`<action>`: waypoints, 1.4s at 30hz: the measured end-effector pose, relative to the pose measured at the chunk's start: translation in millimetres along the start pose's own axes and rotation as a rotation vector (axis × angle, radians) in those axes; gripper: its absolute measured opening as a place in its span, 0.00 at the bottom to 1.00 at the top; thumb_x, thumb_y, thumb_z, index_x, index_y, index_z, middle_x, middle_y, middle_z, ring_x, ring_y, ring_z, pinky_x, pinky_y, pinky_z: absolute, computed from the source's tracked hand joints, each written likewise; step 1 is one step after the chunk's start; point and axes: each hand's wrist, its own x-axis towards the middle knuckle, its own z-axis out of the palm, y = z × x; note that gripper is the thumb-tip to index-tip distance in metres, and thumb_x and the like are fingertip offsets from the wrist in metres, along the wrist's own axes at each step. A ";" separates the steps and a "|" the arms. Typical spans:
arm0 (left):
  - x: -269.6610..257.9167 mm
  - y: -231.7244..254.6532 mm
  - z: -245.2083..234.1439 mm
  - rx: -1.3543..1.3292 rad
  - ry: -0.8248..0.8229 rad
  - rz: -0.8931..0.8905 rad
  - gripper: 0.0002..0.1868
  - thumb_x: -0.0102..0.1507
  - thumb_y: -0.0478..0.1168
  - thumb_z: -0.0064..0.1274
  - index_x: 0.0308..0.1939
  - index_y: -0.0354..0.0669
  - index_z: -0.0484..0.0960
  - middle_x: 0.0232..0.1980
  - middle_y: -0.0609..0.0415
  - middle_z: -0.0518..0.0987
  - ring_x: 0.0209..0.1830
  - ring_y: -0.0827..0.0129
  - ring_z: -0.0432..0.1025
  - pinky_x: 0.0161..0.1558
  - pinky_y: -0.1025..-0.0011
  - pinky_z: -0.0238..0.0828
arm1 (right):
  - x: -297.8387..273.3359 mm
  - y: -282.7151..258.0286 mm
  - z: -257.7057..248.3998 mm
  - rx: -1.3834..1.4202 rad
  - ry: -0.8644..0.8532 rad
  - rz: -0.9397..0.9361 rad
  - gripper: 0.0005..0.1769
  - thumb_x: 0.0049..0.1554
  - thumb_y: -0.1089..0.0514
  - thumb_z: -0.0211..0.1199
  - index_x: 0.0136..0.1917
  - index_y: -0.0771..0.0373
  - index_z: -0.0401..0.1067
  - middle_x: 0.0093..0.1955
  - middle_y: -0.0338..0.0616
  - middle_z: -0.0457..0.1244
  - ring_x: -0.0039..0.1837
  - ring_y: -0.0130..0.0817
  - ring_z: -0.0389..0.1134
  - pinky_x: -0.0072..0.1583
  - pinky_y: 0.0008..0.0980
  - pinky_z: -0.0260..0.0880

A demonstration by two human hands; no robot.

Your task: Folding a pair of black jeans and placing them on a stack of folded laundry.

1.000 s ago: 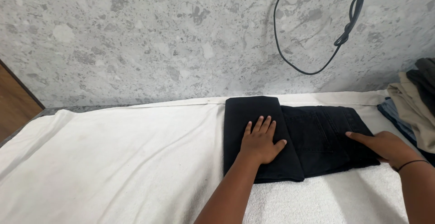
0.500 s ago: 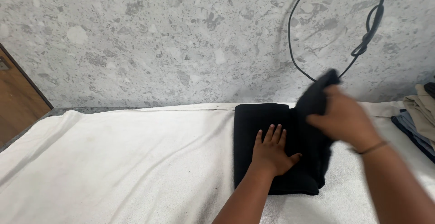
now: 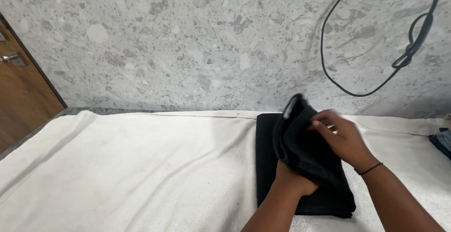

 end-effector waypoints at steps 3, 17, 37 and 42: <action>-3.3 4.7 -8.4 0.001 0.128 0.024 0.35 0.66 0.56 0.45 0.75 0.49 0.67 0.76 0.48 0.68 0.78 0.54 0.58 0.75 0.55 0.47 | 2.9 29.0 3.6 -0.241 0.241 -0.062 0.29 0.56 0.45 0.61 0.66 0.62 0.68 0.60 0.55 0.66 0.64 0.46 0.67 0.64 0.46 0.65; -6.5 -15.9 -30.8 -0.411 -0.766 0.336 0.34 0.72 0.60 0.39 0.67 0.35 0.79 0.69 0.39 0.78 0.71 0.48 0.71 0.73 0.57 0.63 | 24.0 -3.8 54.8 -0.665 -0.323 0.179 0.45 0.59 0.24 0.40 0.83 0.41 0.48 0.87 0.50 0.35 0.87 0.47 0.31 0.81 0.56 0.31; 108.7 -45.0 -30.0 0.099 -0.392 -0.544 0.45 0.70 0.64 0.28 0.82 0.42 0.37 0.86 0.49 0.35 0.86 0.56 0.29 0.80 0.57 0.25 | -46.9 -29.7 70.9 -0.962 -0.506 0.036 0.41 0.64 0.37 0.42 0.79 0.65 0.43 0.83 0.61 0.32 0.84 0.62 0.22 0.78 0.56 0.21; 119.2 -30.7 -19.2 0.311 -0.396 -0.598 0.45 0.73 0.61 0.28 0.81 0.31 0.38 0.85 0.38 0.35 0.85 0.47 0.29 0.79 0.52 0.26 | -76.2 -49.6 66.9 -0.857 -0.712 0.081 0.34 0.66 0.43 0.41 0.79 0.63 0.49 0.85 0.57 0.36 0.87 0.57 0.25 0.82 0.52 0.22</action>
